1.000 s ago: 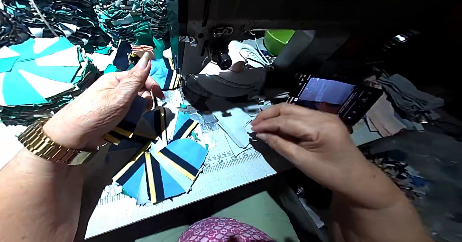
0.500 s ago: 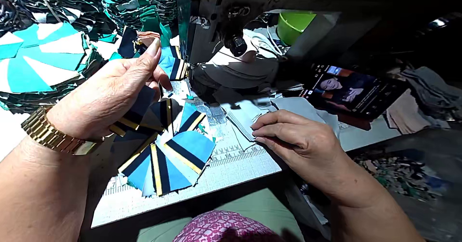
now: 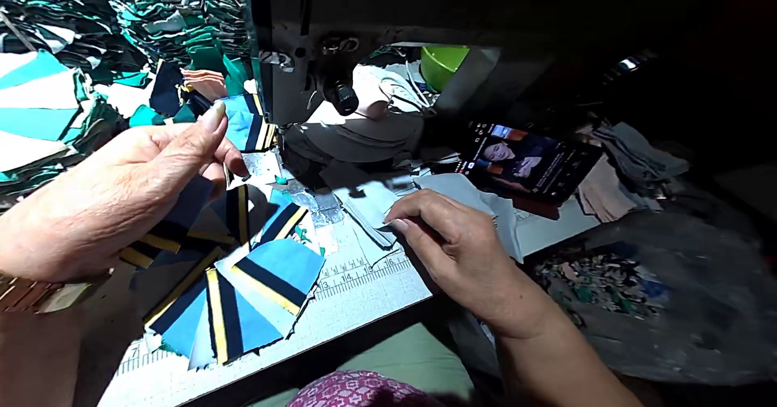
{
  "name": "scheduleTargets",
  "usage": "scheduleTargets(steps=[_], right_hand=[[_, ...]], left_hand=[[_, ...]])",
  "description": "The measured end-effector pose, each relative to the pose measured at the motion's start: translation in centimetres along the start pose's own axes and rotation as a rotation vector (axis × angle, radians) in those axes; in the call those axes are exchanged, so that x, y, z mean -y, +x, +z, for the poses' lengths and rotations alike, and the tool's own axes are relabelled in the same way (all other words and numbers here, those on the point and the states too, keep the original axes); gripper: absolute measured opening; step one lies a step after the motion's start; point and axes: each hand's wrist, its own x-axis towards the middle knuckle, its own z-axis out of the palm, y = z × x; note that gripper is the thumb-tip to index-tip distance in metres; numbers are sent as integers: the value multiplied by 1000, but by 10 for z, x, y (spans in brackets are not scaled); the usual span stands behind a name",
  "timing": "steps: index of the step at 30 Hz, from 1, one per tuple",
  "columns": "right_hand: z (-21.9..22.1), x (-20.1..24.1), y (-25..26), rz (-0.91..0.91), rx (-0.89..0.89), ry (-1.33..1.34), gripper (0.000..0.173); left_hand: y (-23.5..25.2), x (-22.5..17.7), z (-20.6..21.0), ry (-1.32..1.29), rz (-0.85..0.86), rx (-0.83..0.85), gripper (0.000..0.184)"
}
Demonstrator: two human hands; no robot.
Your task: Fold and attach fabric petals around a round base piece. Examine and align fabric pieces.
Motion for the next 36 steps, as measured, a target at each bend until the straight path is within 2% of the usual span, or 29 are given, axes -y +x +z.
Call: scheduleTargets(steps=[6,9,12,14,16,18,21,27,32,36], right_hand=[[3,7,22,50,-122,65,14],[1,21,39,36,-134,230,15],[2,43,53,1,-111,395,17],[5,60,60,-22,-100,457,19],[8,72,63,-24,-84,520,19],[12,77,62,-14,-78,618,17],[21,72,53,36,-130,677,14],[45,73,23,229,-173,556,14],[58,66,13,139,-119,260,9],[63,63,15,62,-36,33,14]], left_hand=[[-3,1,5,53,109,-19,19],[-5,-5,12,80,140,-14,33],[-8,-11,16,23,146,95,51],[-8,-11,17,1,184,187,53],[-8,-10,16,11,225,265,41],[-8,-10,14,47,237,305,15],[-8,-13,7,120,204,367,19],[-8,-12,1,183,158,459,26],[-8,-10,8,309,109,461,28],[-8,-9,15,465,45,422,27]])
